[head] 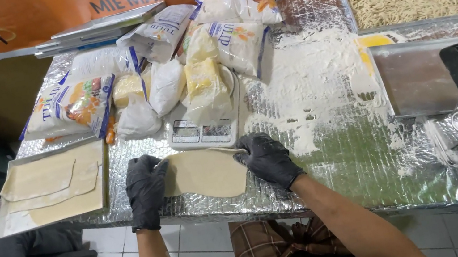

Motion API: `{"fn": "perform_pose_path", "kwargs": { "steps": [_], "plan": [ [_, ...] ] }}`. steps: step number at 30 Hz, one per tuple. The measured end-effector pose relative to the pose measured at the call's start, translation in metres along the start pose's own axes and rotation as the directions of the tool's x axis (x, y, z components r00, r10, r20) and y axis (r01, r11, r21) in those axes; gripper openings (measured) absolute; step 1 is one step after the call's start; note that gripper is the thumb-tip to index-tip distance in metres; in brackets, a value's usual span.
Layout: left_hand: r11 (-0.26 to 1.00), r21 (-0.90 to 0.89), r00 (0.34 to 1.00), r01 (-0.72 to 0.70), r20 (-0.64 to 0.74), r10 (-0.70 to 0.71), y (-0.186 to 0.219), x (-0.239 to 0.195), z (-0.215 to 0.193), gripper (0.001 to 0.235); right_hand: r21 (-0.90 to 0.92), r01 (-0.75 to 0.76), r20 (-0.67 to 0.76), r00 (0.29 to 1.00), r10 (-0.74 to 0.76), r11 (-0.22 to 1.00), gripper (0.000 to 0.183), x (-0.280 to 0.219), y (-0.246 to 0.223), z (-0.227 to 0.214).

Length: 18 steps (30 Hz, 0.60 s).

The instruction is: Preparing dough and using a manual machine to cut it into noodles.

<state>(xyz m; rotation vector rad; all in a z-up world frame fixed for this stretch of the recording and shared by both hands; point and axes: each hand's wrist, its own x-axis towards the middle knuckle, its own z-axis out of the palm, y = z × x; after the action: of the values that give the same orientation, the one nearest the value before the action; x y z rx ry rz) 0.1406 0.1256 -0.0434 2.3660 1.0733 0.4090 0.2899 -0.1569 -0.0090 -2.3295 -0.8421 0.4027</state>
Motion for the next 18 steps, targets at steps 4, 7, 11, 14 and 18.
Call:
{"fn": "perform_pose_path", "kwargs": {
  "steps": [4,7,11,14,18],
  "plan": [
    [0.946,-0.323,1.0,-0.026,-0.007,0.025,0.051,-0.042,-0.024,0.024,0.23,-0.059,0.043,0.998,0.05,0.971,0.023,-0.035,-0.016,-0.055],
    [0.844,-0.521,0.991,-0.128,-0.109,0.082,0.101,-0.055,-0.028,0.013,0.427,-0.002,-0.061,0.998,0.031,0.904,0.014,-0.047,0.008,-0.082],
    [0.787,-0.585,0.98,-0.198,-0.136,0.145,0.179,-0.045,0.005,0.009,0.417,0.166,-0.331,0.943,-0.02,0.894,0.012,-0.028,0.062,-0.121],
    [0.819,-0.54,0.98,-0.193,-0.071,0.184,0.243,-0.026,0.033,0.011,0.276,0.188,-0.508,0.861,-0.023,0.943,0.013,0.003,0.105,-0.156],
    [0.845,-0.507,0.97,-0.172,0.062,0.235,0.286,0.038,0.114,0.015,0.127,-0.103,-0.551,0.82,0.156,0.987,0.025,0.065,0.181,-0.178]
  ]
}}
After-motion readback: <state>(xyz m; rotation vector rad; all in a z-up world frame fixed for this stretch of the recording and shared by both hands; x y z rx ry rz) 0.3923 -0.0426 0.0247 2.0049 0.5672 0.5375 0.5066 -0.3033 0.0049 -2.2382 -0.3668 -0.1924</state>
